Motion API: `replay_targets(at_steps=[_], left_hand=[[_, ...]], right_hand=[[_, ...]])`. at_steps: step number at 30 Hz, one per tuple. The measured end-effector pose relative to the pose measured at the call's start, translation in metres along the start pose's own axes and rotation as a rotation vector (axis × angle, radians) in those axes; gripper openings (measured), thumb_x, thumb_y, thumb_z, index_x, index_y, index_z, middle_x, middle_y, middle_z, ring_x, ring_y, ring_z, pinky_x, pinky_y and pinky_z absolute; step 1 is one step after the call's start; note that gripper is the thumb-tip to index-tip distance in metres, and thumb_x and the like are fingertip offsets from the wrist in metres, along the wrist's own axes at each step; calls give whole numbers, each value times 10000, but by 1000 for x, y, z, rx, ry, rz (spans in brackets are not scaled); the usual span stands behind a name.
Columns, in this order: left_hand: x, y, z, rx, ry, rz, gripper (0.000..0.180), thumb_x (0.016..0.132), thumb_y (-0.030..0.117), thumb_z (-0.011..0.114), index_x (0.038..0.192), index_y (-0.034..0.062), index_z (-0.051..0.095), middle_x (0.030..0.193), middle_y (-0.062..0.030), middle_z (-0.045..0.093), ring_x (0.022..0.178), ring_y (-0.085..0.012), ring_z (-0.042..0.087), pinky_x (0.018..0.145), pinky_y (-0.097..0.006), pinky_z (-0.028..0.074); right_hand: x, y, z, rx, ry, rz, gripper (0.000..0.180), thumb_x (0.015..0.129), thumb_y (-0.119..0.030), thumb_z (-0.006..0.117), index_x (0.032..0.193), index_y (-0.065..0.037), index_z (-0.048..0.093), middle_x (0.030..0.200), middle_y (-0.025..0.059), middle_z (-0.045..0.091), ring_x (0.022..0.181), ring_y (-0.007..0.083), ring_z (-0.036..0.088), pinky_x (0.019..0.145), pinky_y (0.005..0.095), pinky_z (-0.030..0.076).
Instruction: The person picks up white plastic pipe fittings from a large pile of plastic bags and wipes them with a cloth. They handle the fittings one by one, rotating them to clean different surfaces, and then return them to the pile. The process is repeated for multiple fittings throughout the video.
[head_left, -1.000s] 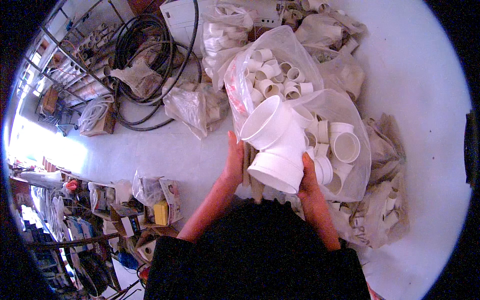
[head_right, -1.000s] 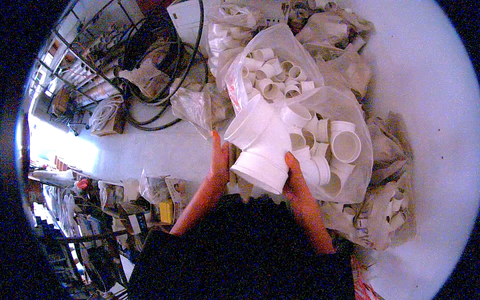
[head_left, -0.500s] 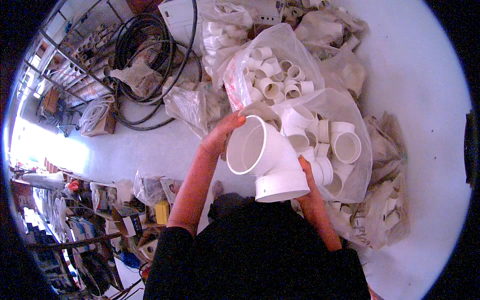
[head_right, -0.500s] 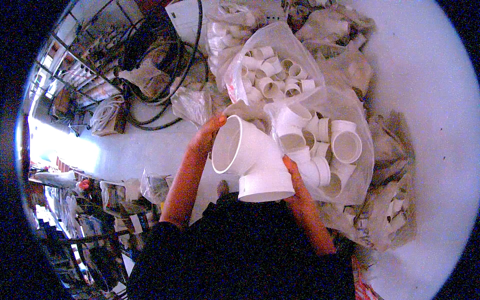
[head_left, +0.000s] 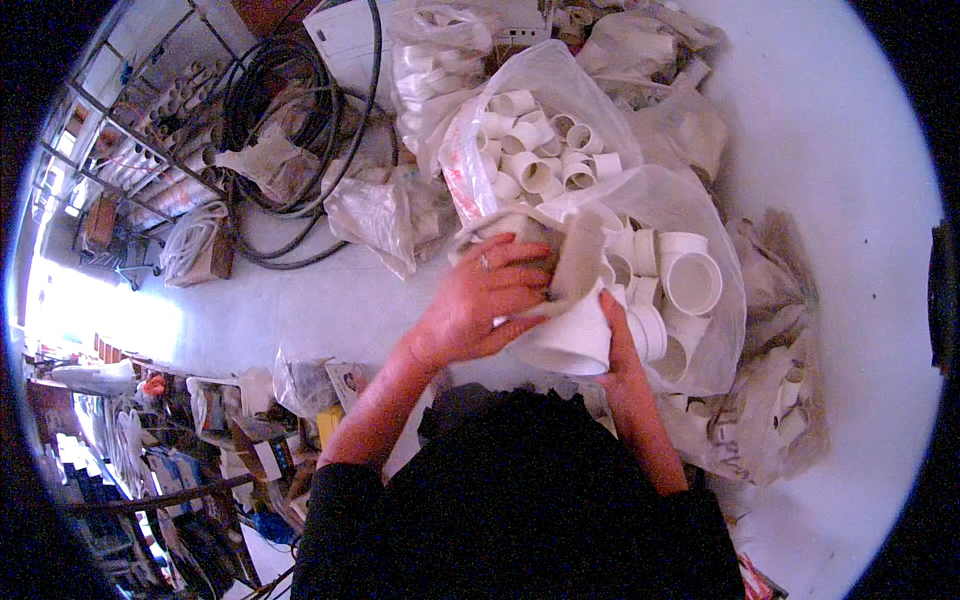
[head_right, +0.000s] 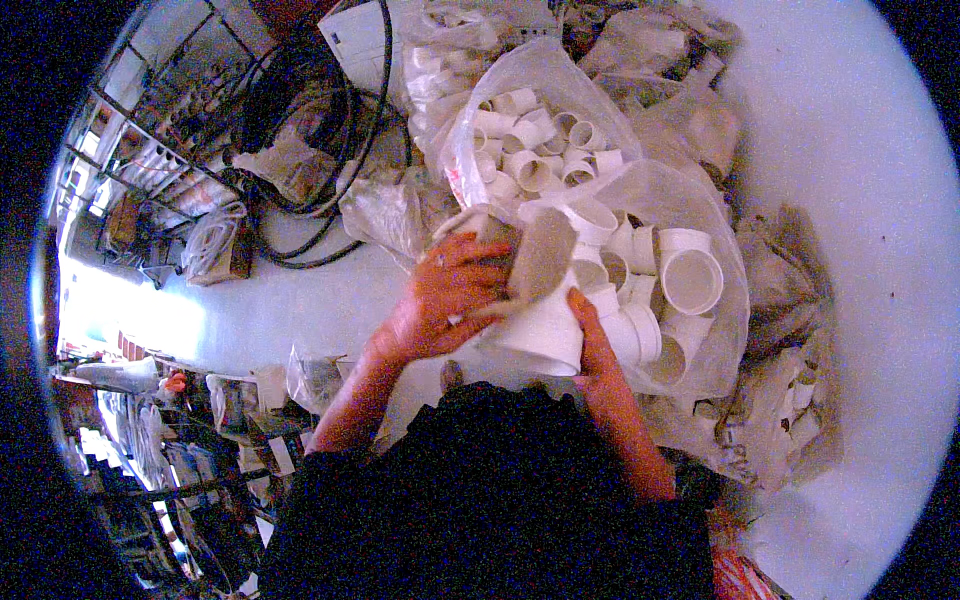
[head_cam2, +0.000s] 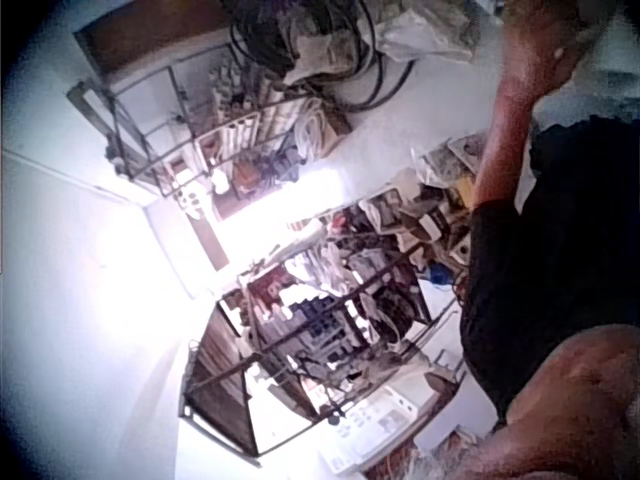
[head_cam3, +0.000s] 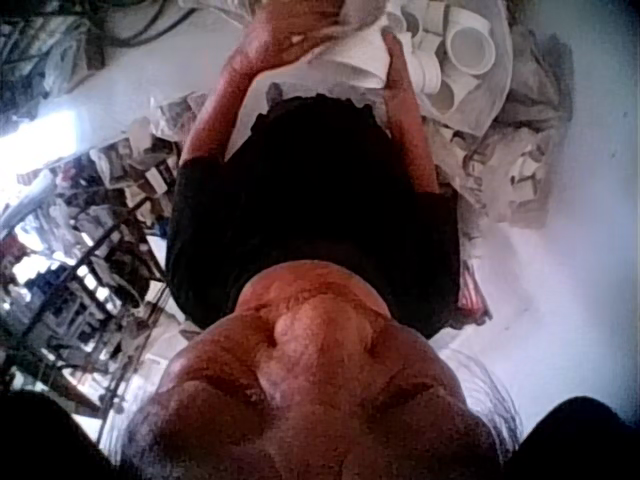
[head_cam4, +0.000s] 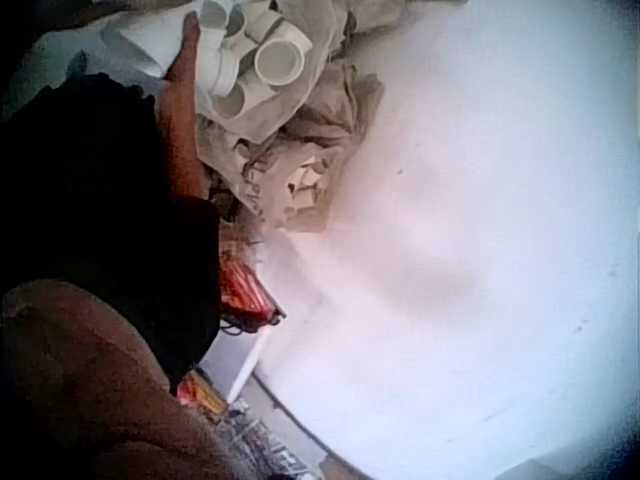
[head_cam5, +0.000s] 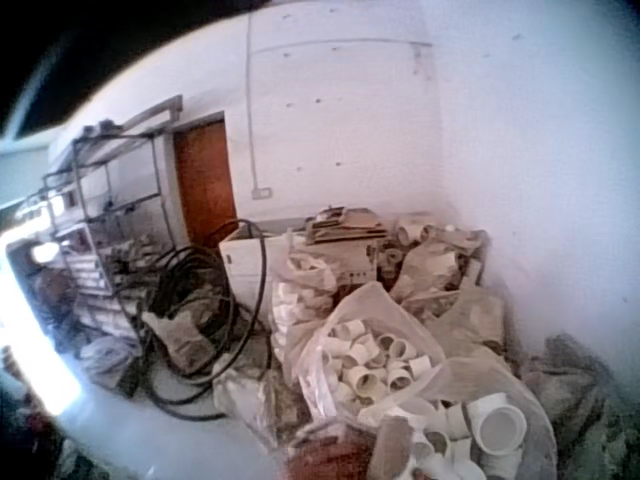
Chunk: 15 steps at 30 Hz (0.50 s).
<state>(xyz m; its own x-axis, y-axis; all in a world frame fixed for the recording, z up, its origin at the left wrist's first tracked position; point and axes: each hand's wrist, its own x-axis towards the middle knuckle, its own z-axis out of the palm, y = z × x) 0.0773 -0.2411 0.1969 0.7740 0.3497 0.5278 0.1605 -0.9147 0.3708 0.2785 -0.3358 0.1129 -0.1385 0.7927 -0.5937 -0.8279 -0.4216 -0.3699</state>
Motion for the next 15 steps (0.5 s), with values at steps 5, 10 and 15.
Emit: replay_targets(at_steps=[5,10,15], left_hand=[[-33,14,39,-238,377,-304,210,839,156,616,1011,37,629,1073,-116,631,1078,-257,567,1001,-425,365],[-52,29,86,-958,619,-837,340,934,183,552,1215,-7,523,1131,-94,593,1076,-152,510,949,-289,392],[-41,37,97,-979,617,-784,428,956,176,511,1321,-18,399,1182,-85,558,1077,-160,503,943,-296,400]], right_hand=[[-8,-10,11,14,14,-288,644,842,-526,536,1335,-126,425,1270,104,540,1109,306,554,935,464,465],[9,-11,-3,96,-186,-511,723,843,-580,492,1380,-115,360,1344,113,468,1186,297,494,995,434,421],[3,-1,13,74,-235,-624,728,851,-597,451,1395,-125,342,1355,100,458,1183,277,501,990,429,428]])
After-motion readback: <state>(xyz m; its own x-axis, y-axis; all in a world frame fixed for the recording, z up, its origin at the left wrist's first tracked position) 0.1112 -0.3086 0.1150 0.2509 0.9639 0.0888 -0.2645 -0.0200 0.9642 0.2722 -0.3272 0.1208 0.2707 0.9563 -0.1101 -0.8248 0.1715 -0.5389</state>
